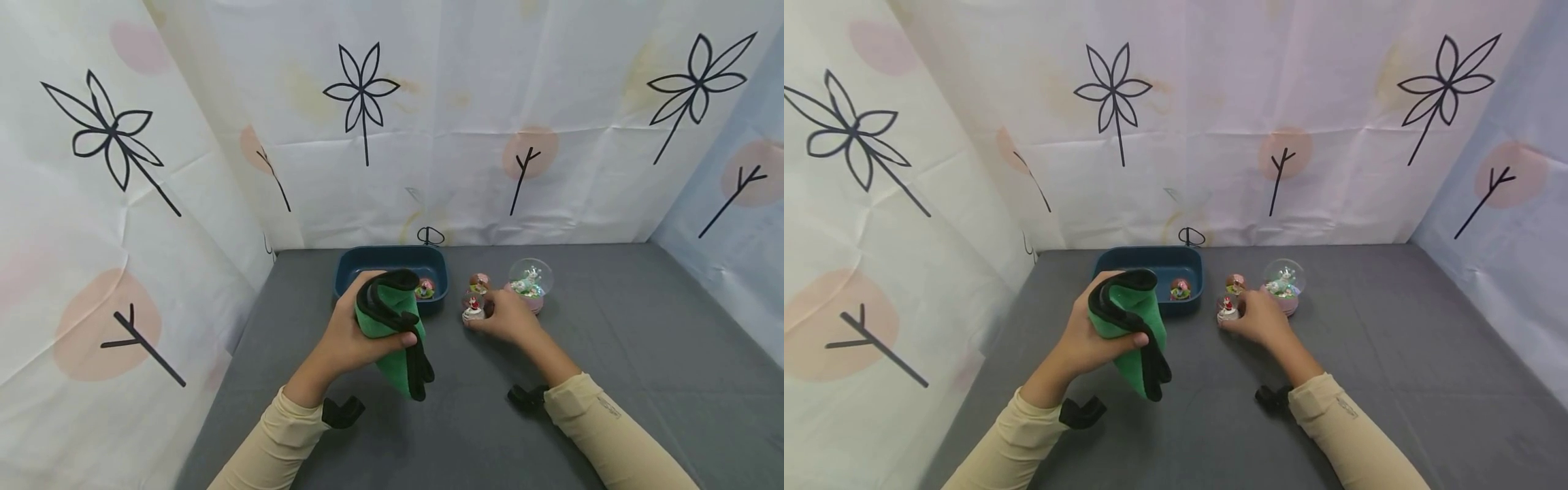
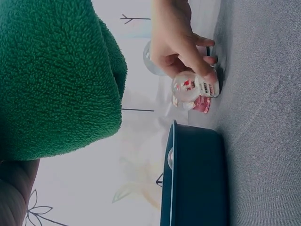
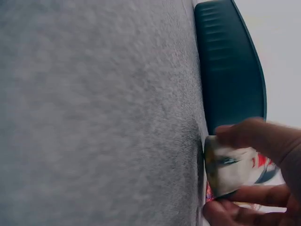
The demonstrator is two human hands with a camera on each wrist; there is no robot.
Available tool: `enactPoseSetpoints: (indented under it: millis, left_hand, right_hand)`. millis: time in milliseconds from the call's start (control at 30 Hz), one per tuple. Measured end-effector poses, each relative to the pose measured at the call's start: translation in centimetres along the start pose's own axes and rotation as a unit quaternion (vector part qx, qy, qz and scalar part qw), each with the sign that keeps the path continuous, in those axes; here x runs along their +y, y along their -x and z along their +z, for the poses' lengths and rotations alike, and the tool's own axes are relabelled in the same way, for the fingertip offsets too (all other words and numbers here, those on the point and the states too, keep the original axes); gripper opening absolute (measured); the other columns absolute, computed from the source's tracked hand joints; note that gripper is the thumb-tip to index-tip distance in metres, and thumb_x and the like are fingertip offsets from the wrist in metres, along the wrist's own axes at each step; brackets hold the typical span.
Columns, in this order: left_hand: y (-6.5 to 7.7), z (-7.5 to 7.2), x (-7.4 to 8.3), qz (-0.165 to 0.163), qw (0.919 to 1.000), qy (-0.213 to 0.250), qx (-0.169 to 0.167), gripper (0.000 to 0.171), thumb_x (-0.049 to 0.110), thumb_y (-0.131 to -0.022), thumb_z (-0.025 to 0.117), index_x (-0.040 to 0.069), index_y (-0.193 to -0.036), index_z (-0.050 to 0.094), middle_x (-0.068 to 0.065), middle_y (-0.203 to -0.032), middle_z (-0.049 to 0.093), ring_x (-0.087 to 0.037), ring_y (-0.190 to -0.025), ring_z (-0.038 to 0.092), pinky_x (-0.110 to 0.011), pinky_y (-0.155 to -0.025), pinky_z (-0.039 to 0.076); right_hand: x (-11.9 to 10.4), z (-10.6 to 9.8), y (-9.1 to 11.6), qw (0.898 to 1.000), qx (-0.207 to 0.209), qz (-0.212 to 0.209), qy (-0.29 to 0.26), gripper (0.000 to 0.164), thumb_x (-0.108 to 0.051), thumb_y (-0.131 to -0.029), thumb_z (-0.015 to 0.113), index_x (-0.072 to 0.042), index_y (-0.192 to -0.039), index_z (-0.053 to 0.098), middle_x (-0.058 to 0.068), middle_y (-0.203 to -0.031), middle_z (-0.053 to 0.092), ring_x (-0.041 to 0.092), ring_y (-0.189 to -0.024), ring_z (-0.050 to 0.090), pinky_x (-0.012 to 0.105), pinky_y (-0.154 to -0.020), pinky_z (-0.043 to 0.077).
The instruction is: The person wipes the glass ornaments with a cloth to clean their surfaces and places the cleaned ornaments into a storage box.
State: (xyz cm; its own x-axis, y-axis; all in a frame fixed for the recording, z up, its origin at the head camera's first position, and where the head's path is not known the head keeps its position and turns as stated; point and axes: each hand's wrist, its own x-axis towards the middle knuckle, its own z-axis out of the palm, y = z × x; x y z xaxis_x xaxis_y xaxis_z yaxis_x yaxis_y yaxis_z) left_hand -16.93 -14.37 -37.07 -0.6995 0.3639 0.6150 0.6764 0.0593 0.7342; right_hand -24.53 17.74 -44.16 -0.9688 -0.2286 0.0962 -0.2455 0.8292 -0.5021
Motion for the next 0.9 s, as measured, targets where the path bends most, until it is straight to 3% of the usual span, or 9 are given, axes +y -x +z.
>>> enactPoseSetpoints:
  millis: [200, 333, 467, 667, 833, 900]
  left_hand:
    - [0.0, 0.1, -0.1, 0.008, 1.0, 0.001, 0.004, 0.081, 0.051, -0.082, 0.091, 0.02, -0.148, 0.055, -0.005, -0.133, 0.068, -0.025, -0.115, 0.067, -0.039, -0.1, 0.059]
    - [0.0, 0.1, -0.1, 0.01, 0.9999, 0.002, 0.004, 0.082, 0.052, -0.082, 0.09, 0.02, -0.148, 0.054, -0.006, -0.132, 0.067, -0.025, -0.115, 0.067, -0.039, -0.1, 0.058]
    - [0.1, 0.2, -0.2, 0.007, 1.0, 0.001, 0.004, 0.081, 0.052, -0.082, 0.09, 0.021, -0.148, 0.054, -0.006, -0.131, 0.068, -0.024, -0.115, 0.067, -0.039, -0.1, 0.058]
    - [0.0, 0.3, -0.2, 0.005, 1.0, -0.004, 0.006, 0.081, 0.053, -0.082, 0.09, 0.021, -0.147, 0.055, -0.006, -0.131, 0.068, -0.024, -0.114, 0.067, -0.039, -0.099, 0.059]
    - [0.1, 0.4, -0.2, -0.001, 0.9999, -0.013, 0.001, 0.081, 0.054, -0.083, 0.089, 0.022, -0.148, 0.054, -0.005, -0.132, 0.068, -0.023, -0.115, 0.067, -0.039, -0.099, 0.059]
    - [0.1, 0.4, -0.3, -0.001, 0.9999, -0.014, -0.003, 0.08, 0.053, -0.083, 0.089, 0.021, -0.148, 0.054, -0.006, -0.132, 0.067, -0.024, -0.115, 0.067, -0.04, -0.099, 0.06]
  right_hand:
    - [-0.8, -1.1, 1.1, 0.998, 0.033, -0.009, -0.055, 0.044, -0.03, -0.084, 0.089, 0.001, -0.11, 0.075, 0.015, -0.1, 0.076, 0.021, -0.081, 0.067, 0.038, -0.069, 0.056]
    - [-1.9, -2.0, 2.2, 0.992, 0.059, -0.032, -0.108, 0.042, -0.023, -0.085, 0.09, 0.0, -0.114, 0.071, 0.015, -0.102, 0.073, 0.024, -0.084, 0.072, 0.035, -0.068, 0.058]
    - [-3.3, -3.0, 3.4, 0.981, 0.08, -0.084, -0.158, 0.039, -0.016, -0.085, 0.09, -0.004, -0.115, 0.069, 0.014, -0.11, 0.071, 0.025, -0.089, 0.075, 0.029, -0.068, 0.061]
    - [-5.4, -4.9, 4.9, 0.945, 0.087, -0.216, -0.231, 0.041, 0.001, -0.08, 0.091, -0.009, -0.114, 0.07, 0.015, -0.126, 0.07, 0.014, -0.094, 0.074, 0.03, -0.069, 0.066]
    - [-7.0, -5.6, 5.9, 0.912, 0.086, -0.309, -0.256, 0.05, 0.008, -0.077, 0.09, -0.01, -0.12, 0.071, 0.011, -0.117, 0.069, 0.011, -0.102, 0.071, 0.031, -0.069, 0.067]
    - [-7.5, -5.8, 6.2, 0.904, 0.085, -0.331, -0.257, 0.053, 0.009, -0.076, 0.09, -0.01, -0.121, 0.07, 0.008, -0.116, 0.069, 0.012, -0.102, 0.069, 0.03, -0.07, 0.067]
